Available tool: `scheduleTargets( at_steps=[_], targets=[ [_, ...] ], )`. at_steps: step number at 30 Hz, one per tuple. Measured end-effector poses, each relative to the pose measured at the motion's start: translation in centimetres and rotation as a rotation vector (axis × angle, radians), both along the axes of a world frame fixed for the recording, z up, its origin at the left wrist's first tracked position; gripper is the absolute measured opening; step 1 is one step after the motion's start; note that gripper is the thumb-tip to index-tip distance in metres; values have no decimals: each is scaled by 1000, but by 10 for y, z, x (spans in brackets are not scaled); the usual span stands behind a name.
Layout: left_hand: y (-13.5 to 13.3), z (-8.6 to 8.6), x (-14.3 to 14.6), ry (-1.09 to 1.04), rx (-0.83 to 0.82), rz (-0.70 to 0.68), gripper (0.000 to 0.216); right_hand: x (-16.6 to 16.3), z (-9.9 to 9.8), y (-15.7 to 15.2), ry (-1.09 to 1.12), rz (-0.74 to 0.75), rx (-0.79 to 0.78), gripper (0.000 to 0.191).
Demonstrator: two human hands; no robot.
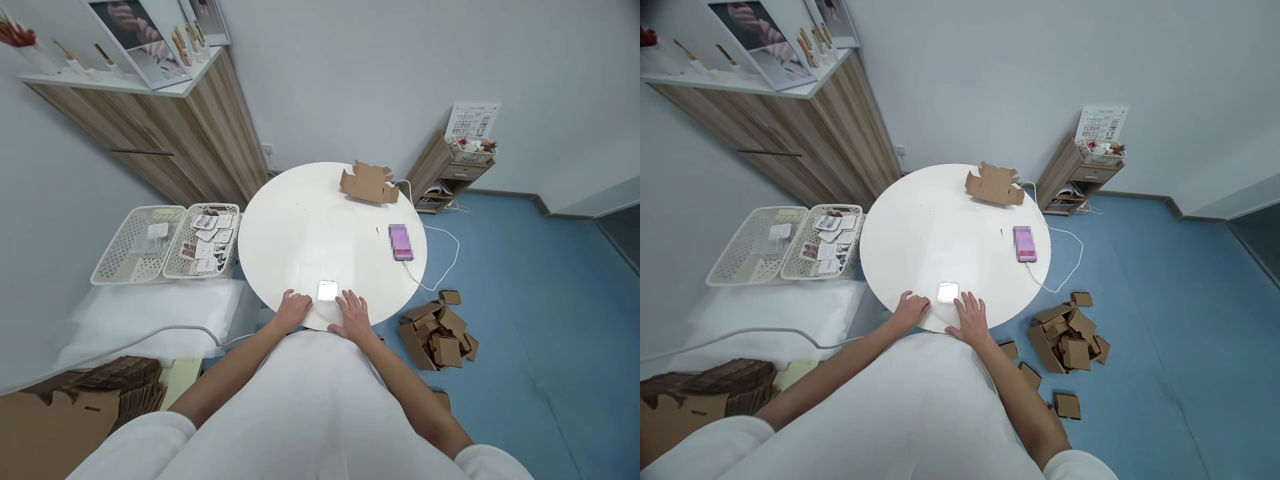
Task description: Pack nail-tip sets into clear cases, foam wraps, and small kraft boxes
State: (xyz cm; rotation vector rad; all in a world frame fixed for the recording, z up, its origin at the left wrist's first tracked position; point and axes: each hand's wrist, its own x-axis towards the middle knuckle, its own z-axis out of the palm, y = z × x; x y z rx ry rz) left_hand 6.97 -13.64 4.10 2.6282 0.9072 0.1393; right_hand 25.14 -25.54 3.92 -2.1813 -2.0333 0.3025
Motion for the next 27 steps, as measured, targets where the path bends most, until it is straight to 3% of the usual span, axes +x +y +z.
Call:
scheduleTargets(
  at_steps=[2, 6, 10, 14, 22, 27],
  targets=[
    [4, 1, 4, -31, -33, 2, 28, -11, 0, 3, 3, -35, -7, 67],
    [14, 3, 12, -35, -202, 78, 29, -19, -3, 6, -14, -183, -44, 53],
    [28, 1, 4, -32, -415, 103, 32, -4, 2, 4, 112, -278, -132, 35],
    [38, -5, -8, -69, -568, 53, 47, 22, 10, 9, 308, -314, -195, 28],
    [52, -15, 1, -94, -529, 386, 31, 43, 0, 42, 506, -521, -229, 17],
    [52, -22, 14, 58, -345, 394, 29, 34, -10, 54, 341, -619, -236, 22]
  ],
)
